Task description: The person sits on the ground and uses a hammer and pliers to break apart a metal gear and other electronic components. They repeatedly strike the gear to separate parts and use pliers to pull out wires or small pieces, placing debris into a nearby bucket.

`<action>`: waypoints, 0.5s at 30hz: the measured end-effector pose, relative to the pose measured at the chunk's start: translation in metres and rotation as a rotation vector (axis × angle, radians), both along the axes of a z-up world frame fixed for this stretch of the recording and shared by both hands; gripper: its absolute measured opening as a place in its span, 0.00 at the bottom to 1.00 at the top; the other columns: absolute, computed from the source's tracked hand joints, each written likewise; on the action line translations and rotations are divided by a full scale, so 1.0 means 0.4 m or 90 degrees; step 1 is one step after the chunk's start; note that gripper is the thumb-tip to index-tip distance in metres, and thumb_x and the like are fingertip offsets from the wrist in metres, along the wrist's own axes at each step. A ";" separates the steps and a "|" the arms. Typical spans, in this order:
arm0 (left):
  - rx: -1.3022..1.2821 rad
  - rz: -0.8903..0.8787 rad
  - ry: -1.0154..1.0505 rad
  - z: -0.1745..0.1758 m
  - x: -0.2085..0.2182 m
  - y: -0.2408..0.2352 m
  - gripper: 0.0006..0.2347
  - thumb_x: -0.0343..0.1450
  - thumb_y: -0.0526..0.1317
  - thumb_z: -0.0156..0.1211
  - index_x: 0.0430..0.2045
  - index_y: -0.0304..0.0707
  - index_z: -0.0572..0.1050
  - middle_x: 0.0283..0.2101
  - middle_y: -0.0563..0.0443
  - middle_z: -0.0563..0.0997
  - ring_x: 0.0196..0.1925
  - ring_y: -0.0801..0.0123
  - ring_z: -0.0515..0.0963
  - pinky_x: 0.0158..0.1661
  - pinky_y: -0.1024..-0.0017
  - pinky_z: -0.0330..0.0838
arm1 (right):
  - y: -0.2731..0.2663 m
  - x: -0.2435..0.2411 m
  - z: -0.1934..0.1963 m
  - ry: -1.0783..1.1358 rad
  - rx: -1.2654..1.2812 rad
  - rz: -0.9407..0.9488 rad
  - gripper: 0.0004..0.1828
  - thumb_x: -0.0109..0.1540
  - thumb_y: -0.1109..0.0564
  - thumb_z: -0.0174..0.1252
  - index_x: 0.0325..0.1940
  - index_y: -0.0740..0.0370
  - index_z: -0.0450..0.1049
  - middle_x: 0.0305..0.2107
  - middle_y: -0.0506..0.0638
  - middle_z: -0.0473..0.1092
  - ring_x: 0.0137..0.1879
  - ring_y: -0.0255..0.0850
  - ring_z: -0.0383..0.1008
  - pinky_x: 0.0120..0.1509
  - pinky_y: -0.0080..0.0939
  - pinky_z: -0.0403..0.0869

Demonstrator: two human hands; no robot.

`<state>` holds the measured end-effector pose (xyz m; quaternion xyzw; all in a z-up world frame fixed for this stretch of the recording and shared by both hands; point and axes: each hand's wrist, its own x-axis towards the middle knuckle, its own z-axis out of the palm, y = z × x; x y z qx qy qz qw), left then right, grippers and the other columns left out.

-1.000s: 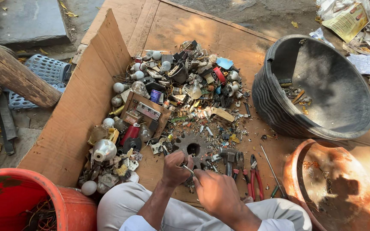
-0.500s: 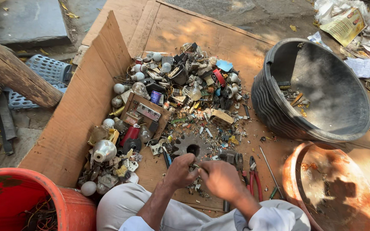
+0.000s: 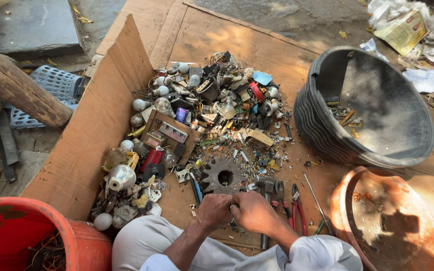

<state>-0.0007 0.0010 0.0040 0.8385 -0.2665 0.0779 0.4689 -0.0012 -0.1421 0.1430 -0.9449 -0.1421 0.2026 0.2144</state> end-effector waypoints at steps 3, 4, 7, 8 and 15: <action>0.039 -0.002 0.052 0.032 -0.002 0.001 0.05 0.67 0.38 0.65 0.23 0.38 0.76 0.22 0.44 0.79 0.25 0.56 0.82 0.30 0.60 0.76 | -0.030 0.010 -0.050 -0.026 0.021 -0.012 0.14 0.55 0.52 0.57 0.30 0.69 0.77 0.26 0.66 0.73 0.36 0.63 0.75 0.43 0.58 0.74; 0.061 -0.004 0.077 0.045 0.005 0.004 0.08 0.69 0.39 0.67 0.22 0.37 0.75 0.21 0.44 0.79 0.24 0.58 0.81 0.30 0.60 0.76 | -0.050 0.020 -0.063 -0.017 0.089 -0.008 0.14 0.57 0.53 0.58 0.31 0.69 0.78 0.25 0.63 0.73 0.33 0.58 0.75 0.40 0.56 0.74; -0.201 -0.040 0.456 0.065 0.020 0.018 0.11 0.69 0.36 0.67 0.38 0.33 0.71 0.24 0.46 0.80 0.25 0.69 0.80 0.27 0.68 0.74 | -0.129 0.036 -0.106 0.117 0.307 -0.130 0.12 0.61 0.54 0.59 0.37 0.66 0.80 0.21 0.54 0.72 0.25 0.43 0.70 0.30 0.46 0.66; -0.286 -0.052 0.481 0.064 0.029 0.020 0.12 0.68 0.34 0.67 0.41 0.33 0.71 0.28 0.48 0.81 0.28 0.71 0.81 0.30 0.71 0.76 | -0.149 0.034 -0.126 0.230 0.389 -0.262 0.11 0.62 0.55 0.59 0.41 0.65 0.80 0.20 0.50 0.70 0.22 0.38 0.63 0.26 0.41 0.60; -0.591 -0.056 0.606 0.010 0.055 0.009 0.12 0.69 0.30 0.65 0.44 0.25 0.74 0.38 0.44 0.85 0.37 0.70 0.84 0.39 0.73 0.81 | -0.178 -0.064 -0.273 0.471 0.898 -0.551 0.12 0.65 0.57 0.56 0.52 0.62 0.73 0.21 0.49 0.67 0.17 0.33 0.57 0.21 0.35 0.58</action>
